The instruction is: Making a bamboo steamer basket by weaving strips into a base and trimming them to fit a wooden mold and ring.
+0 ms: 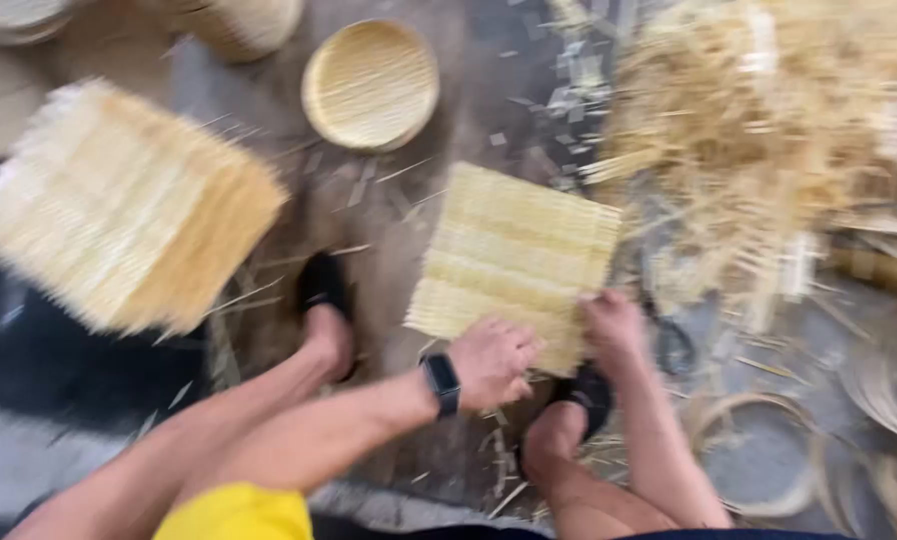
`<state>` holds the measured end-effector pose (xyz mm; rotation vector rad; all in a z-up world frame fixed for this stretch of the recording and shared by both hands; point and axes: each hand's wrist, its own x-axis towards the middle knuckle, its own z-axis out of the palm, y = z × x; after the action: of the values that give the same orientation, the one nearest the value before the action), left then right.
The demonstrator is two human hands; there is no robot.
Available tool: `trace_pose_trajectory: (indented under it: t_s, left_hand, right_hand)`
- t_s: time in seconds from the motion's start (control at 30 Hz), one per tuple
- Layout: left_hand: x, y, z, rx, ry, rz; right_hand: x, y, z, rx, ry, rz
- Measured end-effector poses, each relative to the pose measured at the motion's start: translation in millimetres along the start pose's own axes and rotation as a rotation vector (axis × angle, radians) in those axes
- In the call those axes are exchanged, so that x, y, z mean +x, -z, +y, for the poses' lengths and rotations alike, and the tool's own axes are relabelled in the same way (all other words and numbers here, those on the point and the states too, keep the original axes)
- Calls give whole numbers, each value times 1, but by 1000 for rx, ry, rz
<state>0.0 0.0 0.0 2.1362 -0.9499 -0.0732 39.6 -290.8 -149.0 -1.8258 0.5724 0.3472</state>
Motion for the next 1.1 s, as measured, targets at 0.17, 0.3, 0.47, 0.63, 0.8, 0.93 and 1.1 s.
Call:
trace_pose_trajectory:
  t_s: [0.17, 0.3, 0.47, 0.63, 0.8, 0.93, 1.1]
  left_hand:
    - [23, 8, 2, -120, 68, 136]
    - [15, 29, -18, -183, 225, 290]
    - [18, 41, -49, -234, 395, 482]
    - [0, 65, -84, -329, 636, 556]
    - [-31, -19, -209, -116, 824, 522]
    - [-46, -48, -235, -649, 1100, 394]
    - [-54, -52, -225, -933, 1085, 483]
  right_hand:
    - [-23, -26, -33, 31, 101, 72]
    - [-19, -28, -16, 141, 19, 24]
    - [4, -36, -7, -217, 121, 75]
    - [-29, -30, -34, 225, 53, -11]
    - [-24, -34, -35, 42, 11, 66]
    - [-26, -33, -43, 183, 65, -7]
    - [-23, -34, -37, 54, 153, 75]
